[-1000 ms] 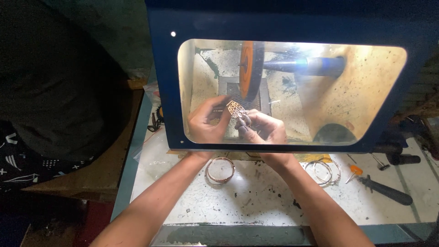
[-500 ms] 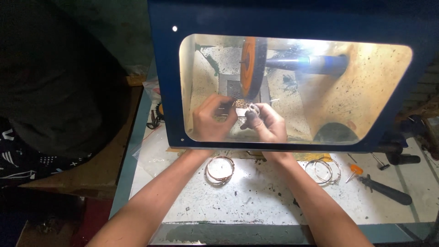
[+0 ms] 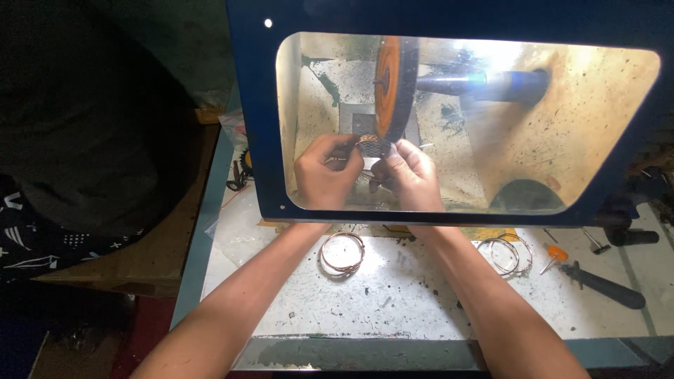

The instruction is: The person holds a silver-colored bracelet against a rotating buffing wheel inside a blue enclosure, repeatedly rotating the bracelet to polish its surface. They pause to inspect the bracelet, then resume buffing. Additional bracelets are visible on the workbench.

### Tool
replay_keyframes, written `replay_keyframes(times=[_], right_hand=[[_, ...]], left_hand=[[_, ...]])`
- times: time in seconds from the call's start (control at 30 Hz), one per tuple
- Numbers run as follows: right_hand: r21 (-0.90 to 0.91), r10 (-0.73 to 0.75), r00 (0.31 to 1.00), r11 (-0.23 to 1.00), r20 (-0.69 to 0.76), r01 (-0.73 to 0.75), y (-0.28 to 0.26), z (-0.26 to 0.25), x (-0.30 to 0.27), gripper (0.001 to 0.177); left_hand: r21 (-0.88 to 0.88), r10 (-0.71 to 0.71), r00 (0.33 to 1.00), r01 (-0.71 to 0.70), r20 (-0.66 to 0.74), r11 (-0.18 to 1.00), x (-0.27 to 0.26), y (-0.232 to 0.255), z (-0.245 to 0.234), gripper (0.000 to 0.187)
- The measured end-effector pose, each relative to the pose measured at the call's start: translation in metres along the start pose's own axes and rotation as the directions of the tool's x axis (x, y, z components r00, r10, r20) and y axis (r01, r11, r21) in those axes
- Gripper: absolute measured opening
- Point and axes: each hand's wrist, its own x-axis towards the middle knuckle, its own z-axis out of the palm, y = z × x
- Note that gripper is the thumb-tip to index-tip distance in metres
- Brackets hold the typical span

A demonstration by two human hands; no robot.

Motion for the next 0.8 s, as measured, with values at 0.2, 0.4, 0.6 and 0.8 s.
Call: replay_keyframes(times=[0.2, 0.4, 0.6, 0.8], right_hand=[[0.032, 0.028, 0.999, 0.999, -0.016, -0.028, 0.002, 0.002, -0.001, 0.027], [0.050, 0.020, 1.000, 0.999, -0.021, -0.019, -0.006, 0.006, -0.007, 0.024], [0.035, 0.002, 1.000, 0.999, -0.018, -0.001, -0.004, 0.003, -0.002, 0.023], [0.017, -0.003, 1.000, 1.000, -0.010, 0.004, -0.012, 0.006, -0.006, 0.024]], left_hand=[[-0.030, -0.013, 1.000, 0.013, -0.018, 0.999, 0.000, -0.004, 0.002, 0.020], [-0.049, -0.013, 1.000, 0.013, -0.010, 0.999, -0.001, -0.005, 0.002, 0.020], [-0.024, -0.011, 1.000, 0.011, 0.005, 1.000, -0.001, -0.003, 0.002, 0.019], [-0.052, -0.012, 1.000, 0.012, 0.001, 0.999, -0.001, -0.002, 0.002, 0.021]])
